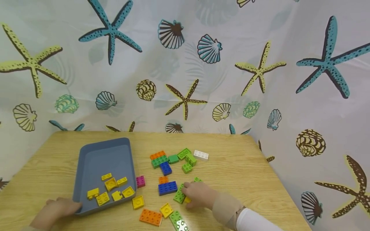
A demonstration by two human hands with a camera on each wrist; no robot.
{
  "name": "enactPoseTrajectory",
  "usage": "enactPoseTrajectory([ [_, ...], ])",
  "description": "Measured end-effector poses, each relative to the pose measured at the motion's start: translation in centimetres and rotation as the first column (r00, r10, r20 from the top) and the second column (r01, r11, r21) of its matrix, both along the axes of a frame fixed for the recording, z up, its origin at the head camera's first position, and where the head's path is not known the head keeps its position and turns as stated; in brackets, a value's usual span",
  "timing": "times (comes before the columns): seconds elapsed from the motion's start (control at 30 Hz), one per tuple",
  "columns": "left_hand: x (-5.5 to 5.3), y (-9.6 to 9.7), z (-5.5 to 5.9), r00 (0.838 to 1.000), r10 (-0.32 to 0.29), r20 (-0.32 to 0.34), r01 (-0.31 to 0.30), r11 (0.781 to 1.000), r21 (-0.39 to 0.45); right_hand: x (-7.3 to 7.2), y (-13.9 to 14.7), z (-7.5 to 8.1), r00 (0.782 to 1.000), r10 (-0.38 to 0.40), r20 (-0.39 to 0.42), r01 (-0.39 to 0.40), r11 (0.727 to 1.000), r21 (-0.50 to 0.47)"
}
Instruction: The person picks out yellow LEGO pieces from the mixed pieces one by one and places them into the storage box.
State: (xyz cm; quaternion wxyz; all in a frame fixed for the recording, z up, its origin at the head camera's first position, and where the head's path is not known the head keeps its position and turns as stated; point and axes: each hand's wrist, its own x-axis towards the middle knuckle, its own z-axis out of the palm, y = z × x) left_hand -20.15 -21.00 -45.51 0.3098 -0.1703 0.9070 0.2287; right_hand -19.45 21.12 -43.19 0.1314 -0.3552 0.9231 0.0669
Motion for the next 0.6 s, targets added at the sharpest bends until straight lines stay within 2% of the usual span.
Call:
enactPoseTrajectory([
  [0.2, 0.2, 0.0, 0.2, 1.000, -0.009, 0.001, 0.009, 1.000, -0.006, 0.6, 0.4, -0.9, 1.000, 0.004, 0.003, -0.004, 0.997, -0.073],
  [0.33, 0.2, 0.0, 0.3, 0.999, -0.036, -0.001, 0.036, 0.999, -0.022, 0.9, 0.6, -1.3, 1.000, 0.016, 0.018, -0.014, 0.991, -0.135],
  [0.47, 0.3, 0.0, 0.4, 0.997, -0.080, -0.019, 0.079, 0.996, -0.046, 0.9, 0.6, -1.3, 0.998, -0.016, 0.065, 0.026, 0.987, -0.160],
  [0.6, 0.4, 0.1, 0.3, 0.994, -0.094, -0.047, 0.091, 0.993, -0.072, 0.5, 0.4, -0.8, 0.993, -0.050, 0.105, 0.068, 0.981, -0.183],
])
